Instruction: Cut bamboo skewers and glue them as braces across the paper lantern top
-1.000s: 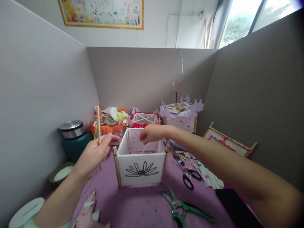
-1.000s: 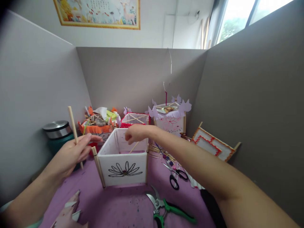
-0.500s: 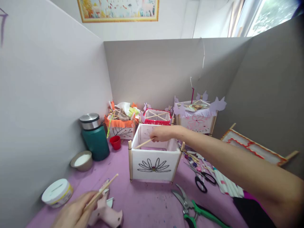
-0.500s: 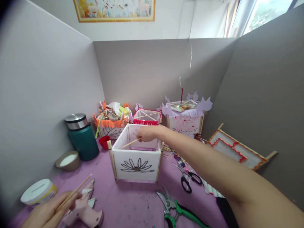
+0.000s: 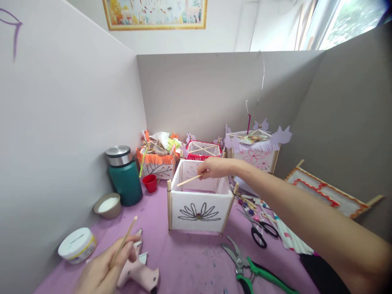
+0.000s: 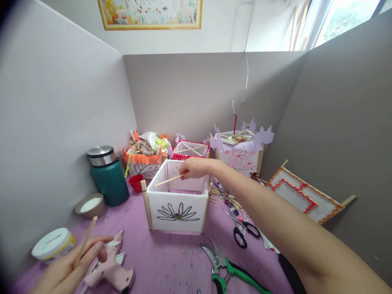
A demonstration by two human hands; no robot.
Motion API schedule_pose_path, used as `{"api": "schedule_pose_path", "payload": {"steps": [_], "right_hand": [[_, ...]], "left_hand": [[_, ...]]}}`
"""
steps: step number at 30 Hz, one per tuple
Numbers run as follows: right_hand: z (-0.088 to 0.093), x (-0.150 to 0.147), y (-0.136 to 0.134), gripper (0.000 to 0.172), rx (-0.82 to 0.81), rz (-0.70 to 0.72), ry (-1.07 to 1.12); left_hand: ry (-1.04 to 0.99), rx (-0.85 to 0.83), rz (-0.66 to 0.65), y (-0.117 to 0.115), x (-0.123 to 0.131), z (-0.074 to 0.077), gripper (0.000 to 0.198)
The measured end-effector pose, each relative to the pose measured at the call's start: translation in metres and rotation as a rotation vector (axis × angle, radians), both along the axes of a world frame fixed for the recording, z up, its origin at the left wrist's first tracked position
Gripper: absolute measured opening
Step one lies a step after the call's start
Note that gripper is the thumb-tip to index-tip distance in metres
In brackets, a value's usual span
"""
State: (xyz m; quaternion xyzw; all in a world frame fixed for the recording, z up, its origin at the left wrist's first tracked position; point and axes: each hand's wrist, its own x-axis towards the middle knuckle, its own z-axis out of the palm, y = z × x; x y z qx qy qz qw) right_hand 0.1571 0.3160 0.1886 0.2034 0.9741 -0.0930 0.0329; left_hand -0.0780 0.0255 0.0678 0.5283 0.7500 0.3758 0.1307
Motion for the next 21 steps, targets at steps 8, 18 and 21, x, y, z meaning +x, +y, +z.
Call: {"api": "schedule_pose_path", "payload": {"steps": [8,18,21], "right_hand": [[-0.003,0.003,-0.008,0.014,0.061,-0.028,0.02],[-0.007,0.005,-0.011,0.016,0.083,-0.014,0.08],[-0.007,0.004,-0.012,0.014,0.089,-0.036,0.074]], "left_hand": [[0.15,-0.177,-0.113,0.02,0.025,0.007,0.03],[0.482,-0.304,0.259,-0.041,-0.033,-0.056,0.054],[0.646,-0.236,0.256,-0.039,-0.044,-0.063,0.054]]}}
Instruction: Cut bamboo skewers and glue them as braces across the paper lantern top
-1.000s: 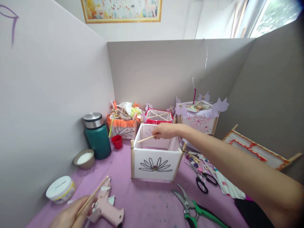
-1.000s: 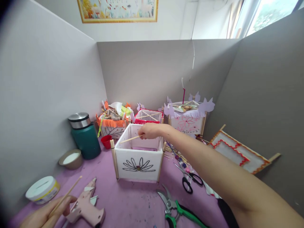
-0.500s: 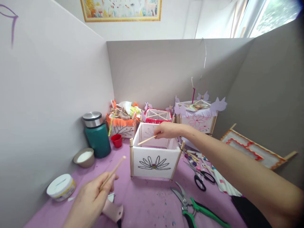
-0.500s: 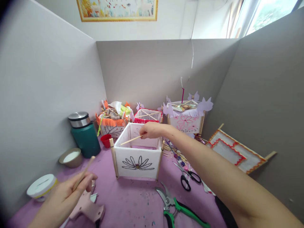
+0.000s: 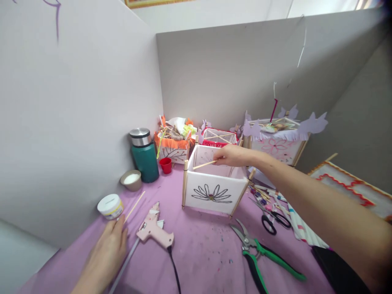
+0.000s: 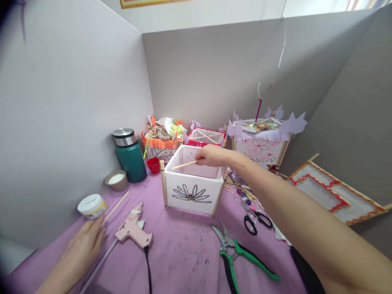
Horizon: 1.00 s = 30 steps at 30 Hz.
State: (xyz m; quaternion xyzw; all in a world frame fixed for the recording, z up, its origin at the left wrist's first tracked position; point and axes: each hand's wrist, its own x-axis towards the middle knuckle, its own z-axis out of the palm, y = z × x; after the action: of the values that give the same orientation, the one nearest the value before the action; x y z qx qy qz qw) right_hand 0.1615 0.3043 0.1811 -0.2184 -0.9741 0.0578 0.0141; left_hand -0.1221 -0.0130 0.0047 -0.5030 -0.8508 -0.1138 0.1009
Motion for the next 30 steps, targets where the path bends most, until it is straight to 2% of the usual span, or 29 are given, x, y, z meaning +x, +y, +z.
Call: {"api": "schedule_pose_path", "payload": {"steps": [2,4,7,10,15,19,26,30], "right_hand": [[-0.001,0.0,0.0,0.014,0.001,-0.014,-0.006],[-0.002,0.0,-0.001,0.015,0.003,-0.015,-0.004],[-0.004,0.001,-0.001,0.016,0.009,-0.006,0.005],[-0.004,0.001,-0.003,0.015,0.008,-0.008,0.005],[-0.001,0.002,-0.007,0.015,0.015,-0.021,-0.039],[-0.004,0.004,-0.006,0.015,0.018,-0.002,0.003],[-0.019,0.009,0.004,0.016,0.008,0.01,0.178],[-0.024,0.011,0.008,0.016,-0.007,0.005,0.232]], "left_hand": [[0.1,0.022,-0.017,0.002,0.01,0.004,0.051],[0.077,-0.034,-0.01,0.003,0.031,0.013,0.048],[-0.195,-0.264,0.031,0.007,0.071,0.026,0.053],[-0.351,-0.341,0.101,0.018,0.097,0.03,0.058],[-0.486,-0.339,0.244,0.037,0.098,0.025,0.06],[-0.526,-0.322,0.265,0.043,0.094,0.025,0.06],[-0.522,-0.231,0.289,0.051,0.102,0.027,0.063],[-0.572,-0.16,0.296,0.057,0.103,0.025,0.056]]}}
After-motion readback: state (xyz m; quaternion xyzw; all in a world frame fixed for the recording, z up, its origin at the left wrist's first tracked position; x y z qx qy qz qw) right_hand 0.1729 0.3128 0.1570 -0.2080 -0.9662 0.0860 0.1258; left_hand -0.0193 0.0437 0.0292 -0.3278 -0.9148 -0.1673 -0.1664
